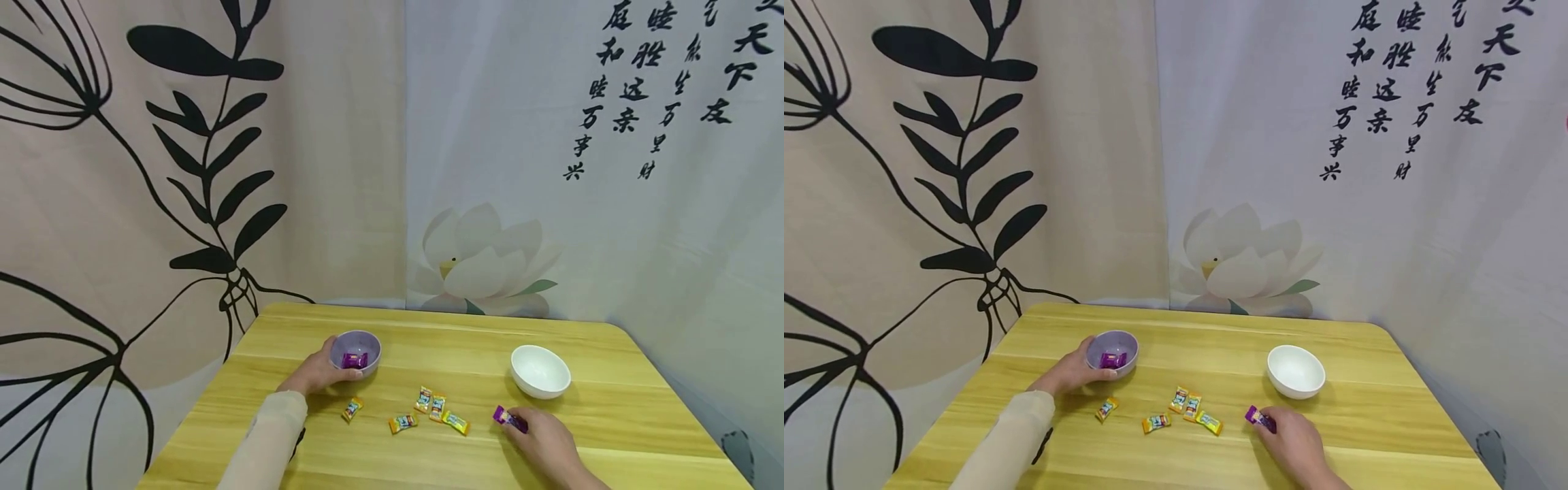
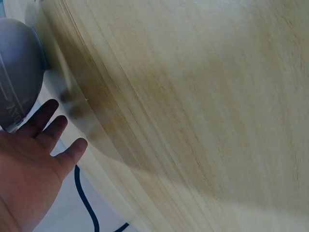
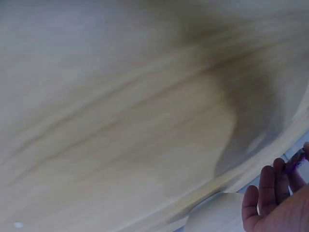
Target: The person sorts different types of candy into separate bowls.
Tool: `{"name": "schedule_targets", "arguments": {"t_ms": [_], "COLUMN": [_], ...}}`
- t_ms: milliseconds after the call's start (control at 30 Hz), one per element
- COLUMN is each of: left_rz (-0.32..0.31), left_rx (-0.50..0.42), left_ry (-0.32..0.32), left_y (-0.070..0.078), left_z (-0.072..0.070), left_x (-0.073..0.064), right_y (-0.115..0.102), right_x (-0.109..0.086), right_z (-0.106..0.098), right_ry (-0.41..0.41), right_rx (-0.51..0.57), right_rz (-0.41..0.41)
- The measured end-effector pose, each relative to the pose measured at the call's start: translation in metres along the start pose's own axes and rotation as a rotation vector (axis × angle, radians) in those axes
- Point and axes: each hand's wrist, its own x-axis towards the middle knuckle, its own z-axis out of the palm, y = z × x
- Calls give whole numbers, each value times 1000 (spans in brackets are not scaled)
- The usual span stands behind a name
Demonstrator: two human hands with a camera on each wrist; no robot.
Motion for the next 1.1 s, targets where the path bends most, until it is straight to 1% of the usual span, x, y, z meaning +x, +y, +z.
{"name": "schedule_targets", "arguments": {"t_ms": [133, 367, 700, 867, 1100], "left_rz": [-4, 5, 0, -14, -1], "left_rx": [0, 13, 20, 27, 30], "left_ry": [-1, 2, -3, -3, 13], "left_y": [-2, 1, -2, -2, -2], "left_z": [1, 0, 0, 0, 2], "left_x": [3, -1, 0, 0, 1], "right_y": [-11, -32, -60, -74, -90], "right_x": [6, 18, 37, 45, 56], "right_z": [4, 13, 25, 32, 38], "right_ry": [17, 45, 17, 4, 2], "right_rx": [15, 10, 46, 59, 85], "right_rz": [-16, -49, -77, -88, -111]}}
